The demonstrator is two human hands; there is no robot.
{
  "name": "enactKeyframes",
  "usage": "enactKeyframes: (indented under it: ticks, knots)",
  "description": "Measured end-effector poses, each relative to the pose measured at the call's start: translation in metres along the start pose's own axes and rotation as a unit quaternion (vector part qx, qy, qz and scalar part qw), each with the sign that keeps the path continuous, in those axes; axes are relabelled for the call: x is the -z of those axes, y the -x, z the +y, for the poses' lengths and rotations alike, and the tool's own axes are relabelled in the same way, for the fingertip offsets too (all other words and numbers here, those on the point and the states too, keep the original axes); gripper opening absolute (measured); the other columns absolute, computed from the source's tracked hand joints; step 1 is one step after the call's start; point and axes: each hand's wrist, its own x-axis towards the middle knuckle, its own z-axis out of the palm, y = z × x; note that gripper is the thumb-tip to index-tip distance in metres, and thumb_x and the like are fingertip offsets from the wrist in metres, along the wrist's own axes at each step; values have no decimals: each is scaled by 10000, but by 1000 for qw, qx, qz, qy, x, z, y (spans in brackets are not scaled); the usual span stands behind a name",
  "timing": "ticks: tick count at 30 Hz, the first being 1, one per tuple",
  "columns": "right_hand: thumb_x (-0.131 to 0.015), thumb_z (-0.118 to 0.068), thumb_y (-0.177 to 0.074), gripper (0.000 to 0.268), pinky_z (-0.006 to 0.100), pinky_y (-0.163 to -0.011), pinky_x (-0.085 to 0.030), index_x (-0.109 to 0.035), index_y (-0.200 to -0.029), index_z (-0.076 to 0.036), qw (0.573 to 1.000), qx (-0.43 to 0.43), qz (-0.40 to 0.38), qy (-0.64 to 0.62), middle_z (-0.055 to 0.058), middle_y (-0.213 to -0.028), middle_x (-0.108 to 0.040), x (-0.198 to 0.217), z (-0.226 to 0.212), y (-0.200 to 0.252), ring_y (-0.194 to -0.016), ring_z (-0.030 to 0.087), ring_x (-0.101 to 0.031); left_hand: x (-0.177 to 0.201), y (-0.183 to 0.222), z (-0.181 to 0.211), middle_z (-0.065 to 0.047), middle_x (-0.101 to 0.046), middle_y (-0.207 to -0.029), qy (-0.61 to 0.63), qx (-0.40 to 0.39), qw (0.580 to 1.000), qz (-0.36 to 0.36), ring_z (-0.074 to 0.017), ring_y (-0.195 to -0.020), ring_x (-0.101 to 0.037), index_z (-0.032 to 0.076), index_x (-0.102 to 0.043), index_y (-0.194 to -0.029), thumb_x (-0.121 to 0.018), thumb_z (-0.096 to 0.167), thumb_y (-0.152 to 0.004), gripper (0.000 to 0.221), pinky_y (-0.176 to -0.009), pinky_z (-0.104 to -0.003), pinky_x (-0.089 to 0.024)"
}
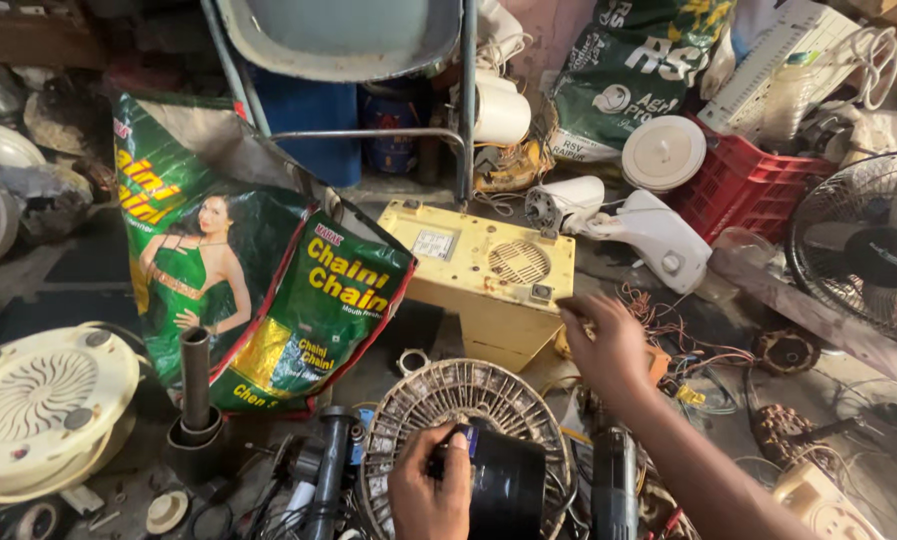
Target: The person is repairing a motor by using pliers to adjust the copper windings and a power drill to secure components. They manipulate the motor stator and rotor, applying electrical tape to the windings.
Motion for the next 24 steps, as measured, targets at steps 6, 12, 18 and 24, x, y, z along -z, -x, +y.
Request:
enactKeyframes:
  ticks: [6, 12, 18, 24]
  knots:
    - [-735, -269, -853, 217, 436, -826, -573, -816, -1007, -141, 983, -92, -142, 75, 139, -933, -771, -62, 3, -79, -868, 330, -729, -6, -4, -22, -86, -760, -819, -7, 5, 1000, 18, -172, -695, -743, 25, -786, -979, -743, 197, -803, 250, -644, -303, -580]
    - [-759, -397, -833, 261, 432, -825, -575, -821, -979, -190, 956, -149, -214, 131, 131, -885, -771, -88, 12, -88, -854, 303, -736, -5, -6, -32, -100, -744, -843, 11, 25, 1000, -15, -166, -711, -743, 13, -777, -978, -734, 195, -812, 250, -653, -301, -594]
    - [-719, -280, -843, 258, 383, -801, -587, -758, -993, -73, 973, -158, -153, 65, 119, -865, -770, -93, 36, -97, -813, 272, -757, -2, -6, -35, -112, -717, -916, -6, 80, 993, -90, -169, -796, -770, 19, -721, -1130, -651, 273, -871, 369, -715, -313, -662]
    - [-692, -165, -823, 307, 340, -789, -575, -767, -1107, -80, 973, -201, -105, -32, 129, -900, -780, -86, 56, -100, -819, 226, -755, -1, -7, -37, -109, -713, -893, -17, 35, 996, -76, -181, -781, -766, -5, -731, -1075, -653, 271, -872, 351, -701, -332, -645]
